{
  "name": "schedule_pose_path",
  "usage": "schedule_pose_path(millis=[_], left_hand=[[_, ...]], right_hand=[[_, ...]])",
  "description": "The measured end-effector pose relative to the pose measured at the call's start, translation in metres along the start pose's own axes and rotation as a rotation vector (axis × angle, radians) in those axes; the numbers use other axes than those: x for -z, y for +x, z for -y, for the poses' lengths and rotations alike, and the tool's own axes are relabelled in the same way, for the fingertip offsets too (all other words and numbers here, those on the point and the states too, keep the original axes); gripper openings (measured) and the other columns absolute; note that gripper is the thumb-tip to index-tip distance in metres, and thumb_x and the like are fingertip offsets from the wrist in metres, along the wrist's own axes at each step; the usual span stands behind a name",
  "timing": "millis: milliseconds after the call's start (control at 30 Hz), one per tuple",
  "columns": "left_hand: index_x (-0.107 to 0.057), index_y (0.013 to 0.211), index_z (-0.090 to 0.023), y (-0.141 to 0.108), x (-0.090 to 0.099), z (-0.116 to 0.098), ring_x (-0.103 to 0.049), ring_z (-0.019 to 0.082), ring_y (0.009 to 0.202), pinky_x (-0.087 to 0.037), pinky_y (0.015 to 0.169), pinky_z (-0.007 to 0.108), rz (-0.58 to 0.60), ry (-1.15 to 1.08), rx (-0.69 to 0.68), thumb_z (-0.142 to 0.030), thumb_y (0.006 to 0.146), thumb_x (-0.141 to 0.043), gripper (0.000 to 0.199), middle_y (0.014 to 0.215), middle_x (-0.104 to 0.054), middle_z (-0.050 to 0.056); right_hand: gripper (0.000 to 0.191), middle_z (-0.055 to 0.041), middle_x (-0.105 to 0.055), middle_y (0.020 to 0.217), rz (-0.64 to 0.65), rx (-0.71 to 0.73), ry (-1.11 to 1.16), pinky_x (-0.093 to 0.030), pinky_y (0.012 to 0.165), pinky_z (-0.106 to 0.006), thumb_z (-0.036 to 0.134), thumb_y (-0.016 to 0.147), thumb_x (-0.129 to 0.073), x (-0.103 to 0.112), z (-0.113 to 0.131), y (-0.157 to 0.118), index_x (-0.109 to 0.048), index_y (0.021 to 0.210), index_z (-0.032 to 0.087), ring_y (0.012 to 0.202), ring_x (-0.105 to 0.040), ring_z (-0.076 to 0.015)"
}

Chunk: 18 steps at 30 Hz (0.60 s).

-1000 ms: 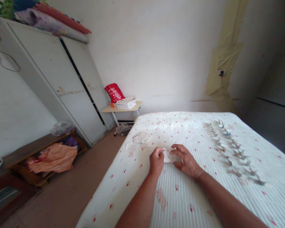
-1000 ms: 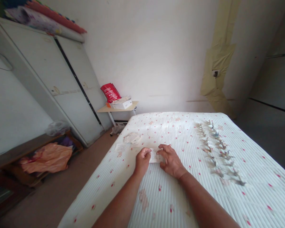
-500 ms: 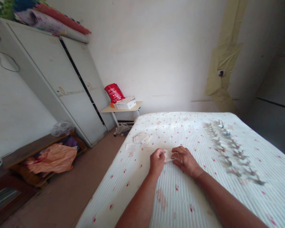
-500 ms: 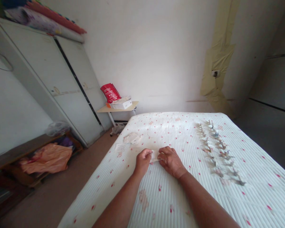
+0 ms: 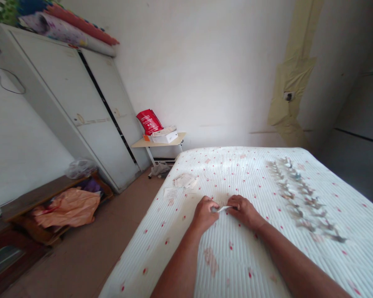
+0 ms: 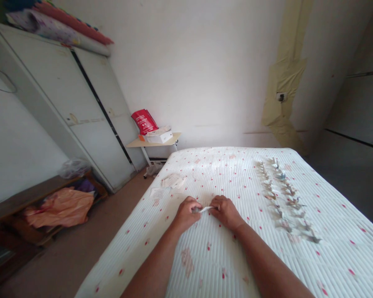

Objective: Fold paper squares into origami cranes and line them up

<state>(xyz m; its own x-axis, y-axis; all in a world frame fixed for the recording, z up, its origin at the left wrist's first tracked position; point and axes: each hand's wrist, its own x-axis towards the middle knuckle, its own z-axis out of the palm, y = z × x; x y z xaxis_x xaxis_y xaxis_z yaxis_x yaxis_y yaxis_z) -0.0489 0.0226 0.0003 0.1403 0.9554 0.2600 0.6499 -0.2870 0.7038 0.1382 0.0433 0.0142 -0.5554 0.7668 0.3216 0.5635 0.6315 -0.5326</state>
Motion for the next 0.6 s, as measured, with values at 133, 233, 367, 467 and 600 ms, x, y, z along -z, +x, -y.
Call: schedule_pose_path(millis=[133,233,367,467,600], left_hand=[[-0.067,0.070,-0.018,0.000,0.003,-0.003,-0.052,0.012,0.072,-0.040,0.068,0.022,-0.008,-0.028,-0.010,-0.020,0.065,-0.060,0.009,0.075,-0.054,0.000],[-0.063,0.061,-0.017,0.001,0.001,-0.003,-0.051,0.012,0.071,-0.039,0.068,0.022,-0.041,0.019,0.003,-0.020,0.072,-0.052,0.016,0.070,-0.053,0.000],[-0.058,0.057,-0.015,0.003,-0.003,-0.003,-0.050,0.011,0.069,-0.036,0.068,0.021,-0.070,0.107,0.015,-0.017,0.073,-0.050,0.018,0.068,-0.051,0.000],[-0.056,0.057,-0.015,0.004,-0.006,-0.004,-0.048,0.011,0.068,-0.034,0.066,0.022,-0.078,0.182,0.044,-0.018,0.075,-0.050,0.019,0.067,-0.049,0.000],[-0.056,0.059,-0.015,0.005,-0.008,-0.008,-0.048,0.012,0.069,-0.034,0.067,0.022,-0.083,0.262,0.088,-0.022,0.077,-0.050,0.020,0.068,-0.049,0.001]], right_hand=[[0.024,-0.0039,-0.059,0.070,-0.018,-0.030,0.016,-0.038,0.067,-0.027,0.023,0.081,-0.045,-0.001,0.000,0.002,-0.062,0.065,0.018,0.072,-0.051,-0.0160],[0.025,-0.0036,-0.059,0.070,-0.031,-0.046,-0.013,-0.038,0.067,-0.027,0.025,0.082,-0.044,-0.005,-0.003,0.003,-0.062,0.065,0.018,0.073,-0.052,-0.0157],[0.028,-0.0033,-0.057,0.068,-0.034,-0.064,-0.114,-0.037,0.065,-0.026,0.025,0.084,-0.042,-0.009,-0.005,0.003,-0.058,0.062,0.017,0.070,-0.051,-0.0152],[0.027,-0.0038,-0.055,0.068,-0.052,-0.098,-0.205,-0.036,0.064,-0.026,0.024,0.084,-0.041,-0.010,-0.004,0.004,-0.055,0.061,0.017,0.069,-0.051,-0.0153],[0.023,-0.0045,-0.056,0.072,-0.080,-0.164,-0.283,-0.036,0.066,-0.025,0.021,0.082,-0.042,-0.013,-0.003,0.004,-0.055,0.063,0.017,0.072,-0.051,-0.0154]])
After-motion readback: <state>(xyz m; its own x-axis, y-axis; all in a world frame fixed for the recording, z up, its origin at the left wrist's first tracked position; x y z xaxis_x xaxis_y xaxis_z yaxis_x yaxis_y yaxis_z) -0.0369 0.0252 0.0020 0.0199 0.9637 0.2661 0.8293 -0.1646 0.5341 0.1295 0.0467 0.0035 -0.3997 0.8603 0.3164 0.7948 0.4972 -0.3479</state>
